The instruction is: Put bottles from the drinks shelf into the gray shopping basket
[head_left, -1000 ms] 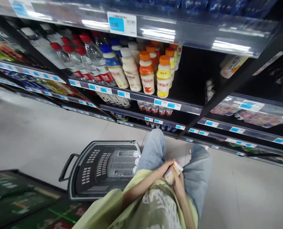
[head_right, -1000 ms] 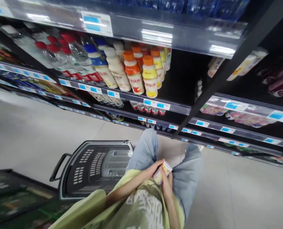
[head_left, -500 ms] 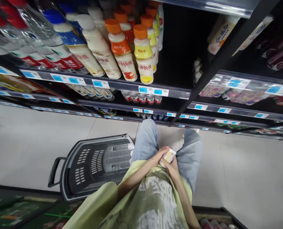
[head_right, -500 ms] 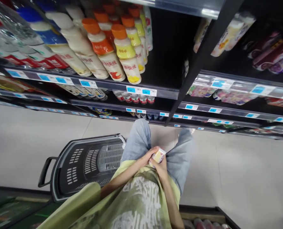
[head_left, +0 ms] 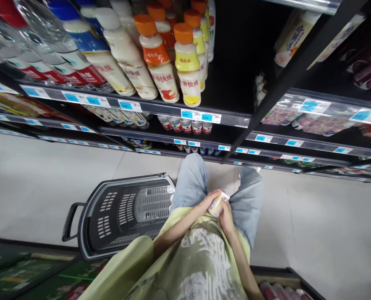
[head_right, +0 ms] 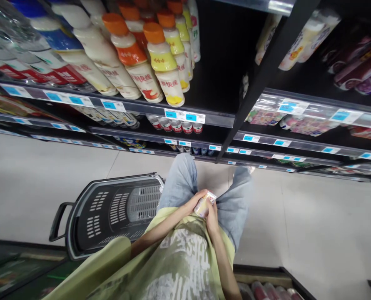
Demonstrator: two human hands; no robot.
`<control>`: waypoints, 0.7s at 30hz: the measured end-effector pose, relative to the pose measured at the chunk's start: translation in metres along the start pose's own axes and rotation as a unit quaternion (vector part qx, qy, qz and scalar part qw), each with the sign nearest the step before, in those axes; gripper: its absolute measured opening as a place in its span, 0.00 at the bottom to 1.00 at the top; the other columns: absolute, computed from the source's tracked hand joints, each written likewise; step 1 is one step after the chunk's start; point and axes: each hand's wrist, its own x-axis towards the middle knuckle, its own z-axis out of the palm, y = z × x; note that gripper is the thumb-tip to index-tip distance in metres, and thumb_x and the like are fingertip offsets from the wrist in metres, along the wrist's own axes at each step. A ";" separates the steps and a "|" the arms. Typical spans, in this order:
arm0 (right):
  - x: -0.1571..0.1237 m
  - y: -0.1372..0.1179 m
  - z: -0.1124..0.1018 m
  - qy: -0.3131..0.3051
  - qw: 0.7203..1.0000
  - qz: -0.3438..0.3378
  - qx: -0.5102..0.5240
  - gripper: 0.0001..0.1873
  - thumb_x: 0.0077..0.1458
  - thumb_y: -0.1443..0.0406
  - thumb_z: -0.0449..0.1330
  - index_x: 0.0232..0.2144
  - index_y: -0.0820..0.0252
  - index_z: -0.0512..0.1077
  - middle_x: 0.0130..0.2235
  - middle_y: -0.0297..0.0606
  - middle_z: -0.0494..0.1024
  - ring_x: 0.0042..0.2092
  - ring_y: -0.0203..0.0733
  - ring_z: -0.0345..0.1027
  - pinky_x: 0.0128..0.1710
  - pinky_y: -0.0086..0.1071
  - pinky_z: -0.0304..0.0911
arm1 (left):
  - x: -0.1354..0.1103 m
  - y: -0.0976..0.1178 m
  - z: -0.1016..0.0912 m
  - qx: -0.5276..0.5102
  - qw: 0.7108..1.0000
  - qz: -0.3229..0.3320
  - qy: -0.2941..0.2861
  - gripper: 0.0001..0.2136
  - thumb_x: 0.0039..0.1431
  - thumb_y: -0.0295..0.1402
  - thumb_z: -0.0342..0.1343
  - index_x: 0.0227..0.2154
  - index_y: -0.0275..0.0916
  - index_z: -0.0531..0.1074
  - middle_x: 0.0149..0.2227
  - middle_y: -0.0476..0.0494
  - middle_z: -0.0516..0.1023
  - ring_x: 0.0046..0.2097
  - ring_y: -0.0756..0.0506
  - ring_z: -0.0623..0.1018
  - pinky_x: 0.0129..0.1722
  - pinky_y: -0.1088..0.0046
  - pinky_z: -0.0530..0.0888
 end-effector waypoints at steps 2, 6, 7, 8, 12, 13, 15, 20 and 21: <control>0.004 0.000 0.000 0.016 0.999 0.013 0.024 0.40 0.48 0.38 0.71 0.54 0.56 0.77 0.50 0.40 0.86 0.52 0.53 0.82 0.54 0.43 0.77 | -0.001 0.001 0.001 -0.005 1.000 -0.003 0.000 0.19 0.66 0.41 0.61 0.50 0.30 0.76 0.35 0.40 0.82 0.37 0.43 0.78 0.40 0.67 0.73; 0.008 0.001 0.001 0.021 1.000 0.016 0.016 0.40 0.46 0.33 0.68 0.49 0.53 0.79 0.48 0.40 0.87 0.56 0.56 0.80 0.55 0.44 0.77 | -0.001 0.003 0.001 -0.010 1.000 -0.005 -0.006 0.21 0.66 0.41 0.60 0.53 0.29 0.75 0.36 0.39 0.83 0.37 0.43 0.79 0.41 0.67 0.73; 0.008 0.002 0.002 0.017 1.000 0.014 0.008 0.40 0.47 0.33 0.67 0.49 0.53 0.79 0.47 0.40 0.87 0.56 0.56 0.80 0.55 0.44 0.77 | -0.001 0.003 0.001 -0.010 1.000 -0.004 -0.007 0.21 0.66 0.41 0.60 0.54 0.29 0.75 0.36 0.39 0.83 0.37 0.43 0.79 0.41 0.67 0.73; 0.008 0.003 0.002 0.014 1.000 0.009 0.001 0.39 0.48 0.33 0.66 0.50 0.53 0.79 0.47 0.40 0.87 0.55 0.55 0.80 0.54 0.44 0.77 | -0.001 0.004 0.000 -0.010 1.000 -0.004 -0.008 0.21 0.67 0.41 0.60 0.54 0.29 0.75 0.36 0.39 0.83 0.36 0.43 0.78 0.41 0.68 0.73; 0.007 0.005 -0.001 0.022 0.999 -0.029 -0.014 0.37 0.54 0.35 0.65 0.52 0.55 0.77 0.48 0.40 0.86 0.51 0.50 0.81 0.52 0.41 0.77 | 0.000 0.001 -0.002 -0.004 1.000 -0.006 -0.012 0.23 0.68 0.42 0.59 0.56 0.28 0.74 0.37 0.38 0.83 0.36 0.43 0.78 0.40 0.68 0.72; 0.007 0.005 -0.003 0.024 0.999 -0.035 -0.020 0.36 0.54 0.37 0.66 0.52 0.55 0.76 0.48 0.39 0.86 0.49 0.49 0.82 0.51 0.39 0.77 | 0.000 0.000 -0.003 -0.002 1.000 -0.007 -0.014 0.23 0.68 0.43 0.58 0.57 0.29 0.73 0.37 0.38 0.82 0.36 0.43 0.78 0.39 0.68 0.72; 0.007 0.005 -0.006 0.029 0.998 -0.037 -0.033 0.34 0.53 0.41 0.70 0.53 0.54 0.75 0.47 0.38 0.86 0.46 0.47 0.82 0.49 0.37 0.77 | 0.000 -0.002 -0.004 0.003 1.000 -0.007 -0.021 0.23 0.68 0.43 0.59 0.57 0.29 0.73 0.37 0.39 0.82 0.35 0.44 0.78 0.37 0.69 0.71; 0.007 0.005 -0.009 0.039 0.998 -0.026 -0.046 0.38 0.48 0.47 0.76 0.56 0.52 0.72 0.48 0.37 0.86 0.45 0.46 0.83 0.47 0.36 0.78 | 0.001 -0.004 -0.006 0.016 0.999 -0.001 -0.047 0.22 0.65 0.39 0.62 0.56 0.29 0.74 0.36 0.41 0.82 0.35 0.44 0.78 0.37 0.70 0.70; 0.007 0.005 -0.009 0.037 0.998 -0.028 -0.048 0.39 0.47 0.48 0.77 0.57 0.53 0.71 0.48 0.38 0.86 0.46 0.47 0.83 0.48 0.37 0.78 | 0.001 -0.004 -0.006 0.017 0.999 0.001 -0.050 0.22 0.65 0.38 0.62 0.57 0.29 0.74 0.36 0.41 0.82 0.36 0.44 0.78 0.38 0.70 0.71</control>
